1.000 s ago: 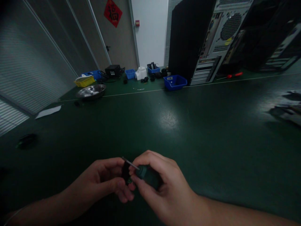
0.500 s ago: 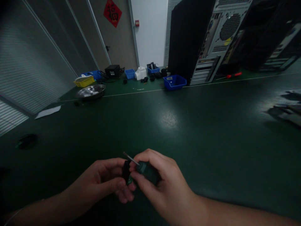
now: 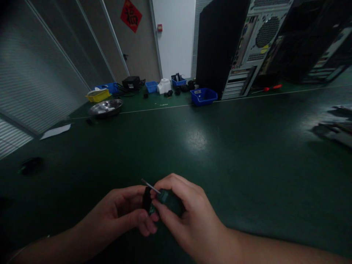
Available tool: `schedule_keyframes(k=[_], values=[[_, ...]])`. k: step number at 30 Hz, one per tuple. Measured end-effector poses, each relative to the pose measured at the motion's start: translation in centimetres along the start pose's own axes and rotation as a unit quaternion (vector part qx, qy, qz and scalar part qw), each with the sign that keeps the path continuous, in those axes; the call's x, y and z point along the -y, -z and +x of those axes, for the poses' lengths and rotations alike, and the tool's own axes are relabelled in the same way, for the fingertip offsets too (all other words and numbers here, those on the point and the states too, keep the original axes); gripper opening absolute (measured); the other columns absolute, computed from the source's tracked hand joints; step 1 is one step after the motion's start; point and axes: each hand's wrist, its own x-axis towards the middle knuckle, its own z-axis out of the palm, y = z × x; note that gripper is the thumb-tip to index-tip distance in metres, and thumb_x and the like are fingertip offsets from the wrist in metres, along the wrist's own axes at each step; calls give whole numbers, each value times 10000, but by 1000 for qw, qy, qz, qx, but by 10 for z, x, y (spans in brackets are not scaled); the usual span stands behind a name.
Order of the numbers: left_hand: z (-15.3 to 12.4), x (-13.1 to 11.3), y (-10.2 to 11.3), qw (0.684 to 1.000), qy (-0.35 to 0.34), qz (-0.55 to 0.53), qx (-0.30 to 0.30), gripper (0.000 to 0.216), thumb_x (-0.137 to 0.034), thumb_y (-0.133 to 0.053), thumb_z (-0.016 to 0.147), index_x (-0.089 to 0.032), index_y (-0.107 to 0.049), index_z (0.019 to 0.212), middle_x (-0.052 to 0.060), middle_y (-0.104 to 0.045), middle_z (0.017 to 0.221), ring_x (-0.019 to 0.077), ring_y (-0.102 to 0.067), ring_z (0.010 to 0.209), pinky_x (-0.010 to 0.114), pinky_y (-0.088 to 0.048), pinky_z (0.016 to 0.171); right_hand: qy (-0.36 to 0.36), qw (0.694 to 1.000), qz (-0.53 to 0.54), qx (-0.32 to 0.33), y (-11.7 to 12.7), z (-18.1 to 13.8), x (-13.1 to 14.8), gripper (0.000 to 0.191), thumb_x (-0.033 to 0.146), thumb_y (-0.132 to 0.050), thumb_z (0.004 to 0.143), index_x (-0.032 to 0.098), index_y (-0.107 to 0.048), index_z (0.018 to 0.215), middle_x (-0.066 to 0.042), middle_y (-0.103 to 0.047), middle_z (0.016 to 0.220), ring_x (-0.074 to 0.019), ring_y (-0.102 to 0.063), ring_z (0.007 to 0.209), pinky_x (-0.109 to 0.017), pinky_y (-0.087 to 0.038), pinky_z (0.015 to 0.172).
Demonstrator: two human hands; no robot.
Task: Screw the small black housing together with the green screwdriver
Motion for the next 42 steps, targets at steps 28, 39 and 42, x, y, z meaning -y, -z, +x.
schedule_keyframes(k=[28, 39, 42], values=[[-3, -1, -5, 997, -27, 72, 19, 155, -226, -646, 916, -141, -661, 1045, 21, -665, 794, 141, -629, 717, 267, -517, 679, -19, 999, 16, 26, -2, 2, 2, 112, 155, -668, 887, 221, -665, 977, -28, -685, 863, -181, -667, 781, -281, -549, 686], [6, -31, 42, 960, -144, 7, -240, 208, -217, -649, 934, -74, -683, 1080, 156, -767, 957, 249, -736, 763, 337, -601, 684, -80, 996, 32, 14, 14, 2, 3, 174, 64, -594, 884, 211, -646, 964, -15, -676, 888, -155, -653, 815, -253, -521, 721], [12, -52, 92, 895, -245, -22, -372, 170, -105, -513, 994, -133, -667, 1059, 51, -735, 942, 148, -702, 802, 256, -573, 773, -118, 992, 40, 11, 19, 3, -2, 149, 89, -594, 888, 212, -633, 965, -7, -662, 866, -131, -622, 689, -217, -509, 574]])
